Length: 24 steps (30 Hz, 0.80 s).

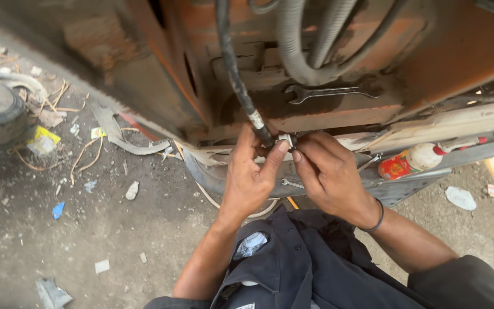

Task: The person cleans a hose fitting with a cloth, then wraps white thread seal tape around the threads of two hose fittings. The person handles the tape roll and hose ends by hand, applying multiple wraps to each fitting.

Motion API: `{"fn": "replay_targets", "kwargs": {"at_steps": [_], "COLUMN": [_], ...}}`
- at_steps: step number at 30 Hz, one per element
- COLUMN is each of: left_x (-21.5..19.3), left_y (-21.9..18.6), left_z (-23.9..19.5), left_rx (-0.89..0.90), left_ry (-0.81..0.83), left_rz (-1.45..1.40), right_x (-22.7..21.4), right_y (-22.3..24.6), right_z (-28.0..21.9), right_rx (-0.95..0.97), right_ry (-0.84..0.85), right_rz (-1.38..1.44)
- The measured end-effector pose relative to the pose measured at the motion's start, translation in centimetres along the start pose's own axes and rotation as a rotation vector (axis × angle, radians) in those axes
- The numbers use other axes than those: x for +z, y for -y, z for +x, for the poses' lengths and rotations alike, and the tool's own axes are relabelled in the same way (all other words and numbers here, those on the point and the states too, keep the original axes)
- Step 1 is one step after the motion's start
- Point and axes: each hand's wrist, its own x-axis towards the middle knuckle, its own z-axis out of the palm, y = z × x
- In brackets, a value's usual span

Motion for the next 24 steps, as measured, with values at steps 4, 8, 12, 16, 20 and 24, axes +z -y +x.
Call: {"fn": "replay_targets", "kwargs": {"at_steps": [4,8,12,16,20,24], "left_x": [0.5,1.1,1.6,1.8,1.7,1.4], "left_y": [1.6,3.1,4.0,4.5,5.1,6.0], "left_z": [0.9,1.4,2.2,2.3,2.4,2.4], "left_rx": [-0.014,-0.052,0.006,-0.025,0.009,-0.027], "left_ry": [0.047,-0.002,-0.016,-0.041,-0.019,-0.03], "left_rz": [-0.151,-0.106,-0.14,-0.052,-0.099,-0.085], "right_x": [0.3,1.2,1.6,0.9,0.0,-0.4], "right_y": [-0.1,-0.7,-1.6,-2.8,-3.8,-2.7], "right_z": [-0.1,-0.3,0.4,0.8,1.1,1.3], "right_rx": [0.18,-0.049,-0.066,-0.195,-0.365,-0.407], "right_ry": [-0.016,-0.173,-0.154,-0.026,0.019,0.086], "right_rz": [-0.011,-0.243,-0.322,-0.323,-0.269,-0.21]}}
